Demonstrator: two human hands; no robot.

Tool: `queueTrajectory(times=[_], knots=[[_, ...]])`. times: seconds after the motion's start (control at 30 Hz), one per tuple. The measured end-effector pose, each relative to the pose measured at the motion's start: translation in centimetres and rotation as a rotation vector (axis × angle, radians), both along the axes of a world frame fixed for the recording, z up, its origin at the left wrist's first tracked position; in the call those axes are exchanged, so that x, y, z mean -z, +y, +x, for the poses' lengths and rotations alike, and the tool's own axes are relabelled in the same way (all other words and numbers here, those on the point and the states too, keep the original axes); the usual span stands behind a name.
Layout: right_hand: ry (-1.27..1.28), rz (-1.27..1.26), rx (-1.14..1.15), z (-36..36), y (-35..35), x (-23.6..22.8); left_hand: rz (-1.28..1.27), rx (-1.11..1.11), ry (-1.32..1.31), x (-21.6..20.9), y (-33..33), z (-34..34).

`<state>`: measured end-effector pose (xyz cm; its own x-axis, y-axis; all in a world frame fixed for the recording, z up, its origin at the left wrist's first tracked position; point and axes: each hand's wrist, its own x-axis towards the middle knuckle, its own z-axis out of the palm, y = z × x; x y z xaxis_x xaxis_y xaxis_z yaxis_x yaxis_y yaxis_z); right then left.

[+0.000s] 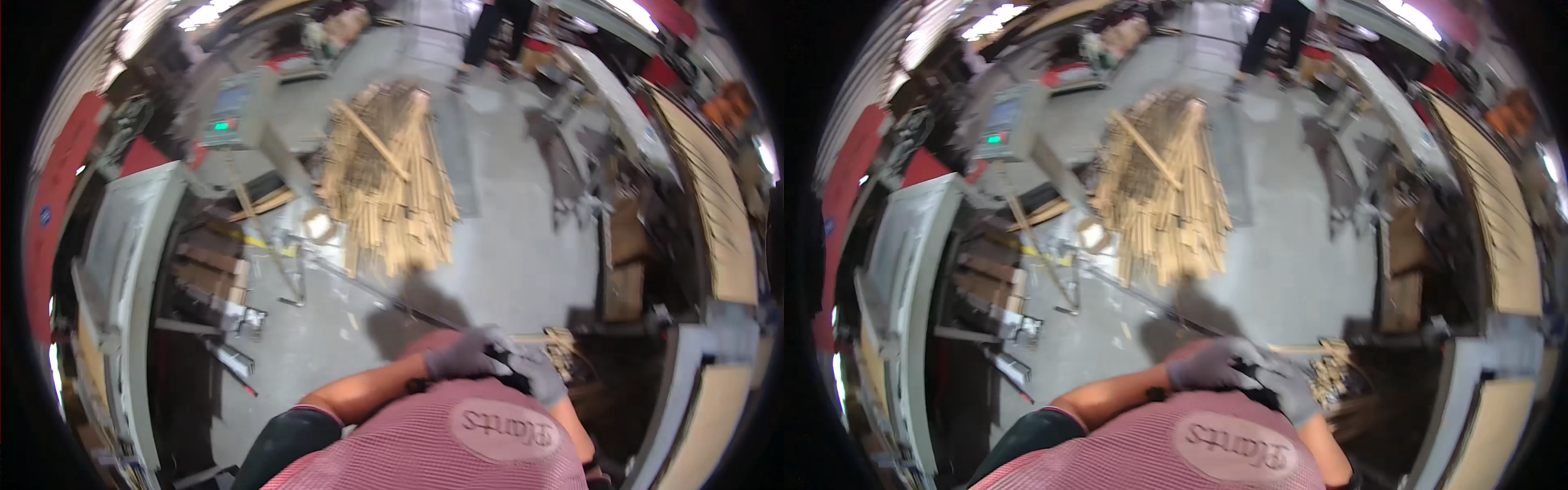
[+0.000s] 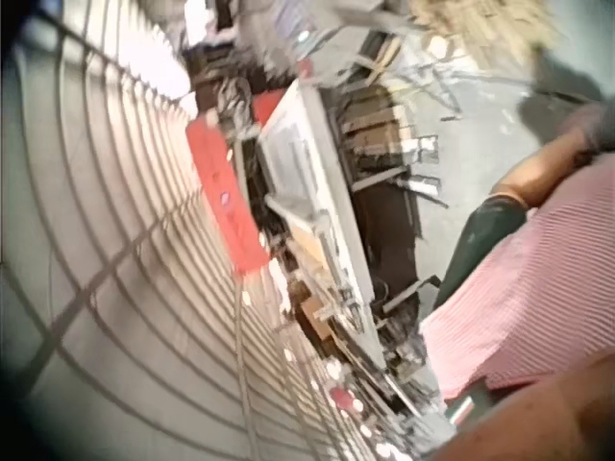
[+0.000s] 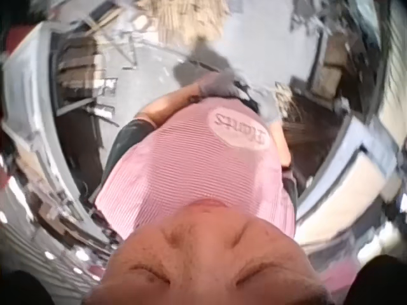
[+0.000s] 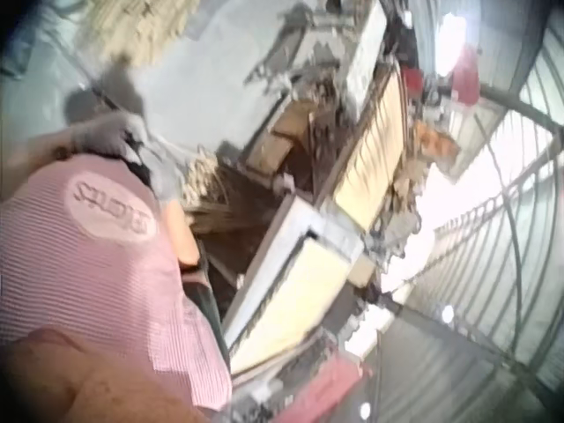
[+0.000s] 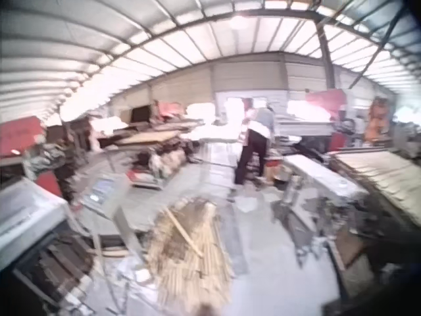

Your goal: The recorder is organizing, moving, and securing bundles of bamboo or wood slats in a manufacturing facility.

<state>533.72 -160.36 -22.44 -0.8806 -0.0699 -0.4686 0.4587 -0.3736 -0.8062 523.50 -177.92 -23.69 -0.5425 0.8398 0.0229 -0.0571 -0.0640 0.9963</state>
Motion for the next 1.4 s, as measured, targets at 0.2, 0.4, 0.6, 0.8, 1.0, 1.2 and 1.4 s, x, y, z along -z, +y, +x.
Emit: queueTrajectory(times=[0.2, 0.4, 0.6, 0.8, 1.0, 1.2, 1.4], knots=[[0.029, 0.021, -0.044, -1.2, -1.1, -1.0, -0.013, -0.032, 0.007, -1.7, -0.4, -0.6], [0.088, 0.059, -0.140, -0.7, -0.2, -0.6, -0.007, 0.030, -0.020, -2.0, -0.2, -0.5], [-0.044, -0.049, -0.013, -0.1, -0.6, -1.8, 0.014, 0.092, -0.146, -1.0, -0.6, -0.5], [0.007, 0.065, -0.086, 0.2, 0.3, -0.6, -0.106, 0.103, -0.526, -1.1, -0.9, -0.6], [0.041, 0.065, -0.101, -0.1, 0.1, -0.1, -0.023, 0.135, -0.269, -0.3, -0.6, -1.3], [0.030, 0.122, -0.125, -0.6, 0.0, -0.8, -0.024, 0.169, -0.493, -0.6, -0.7, -1.1], [0.056, 0.204, -0.147, -0.3, 0.2, -1.3, -0.055, 0.269, -0.253, -0.9, -0.1, -2.0]])
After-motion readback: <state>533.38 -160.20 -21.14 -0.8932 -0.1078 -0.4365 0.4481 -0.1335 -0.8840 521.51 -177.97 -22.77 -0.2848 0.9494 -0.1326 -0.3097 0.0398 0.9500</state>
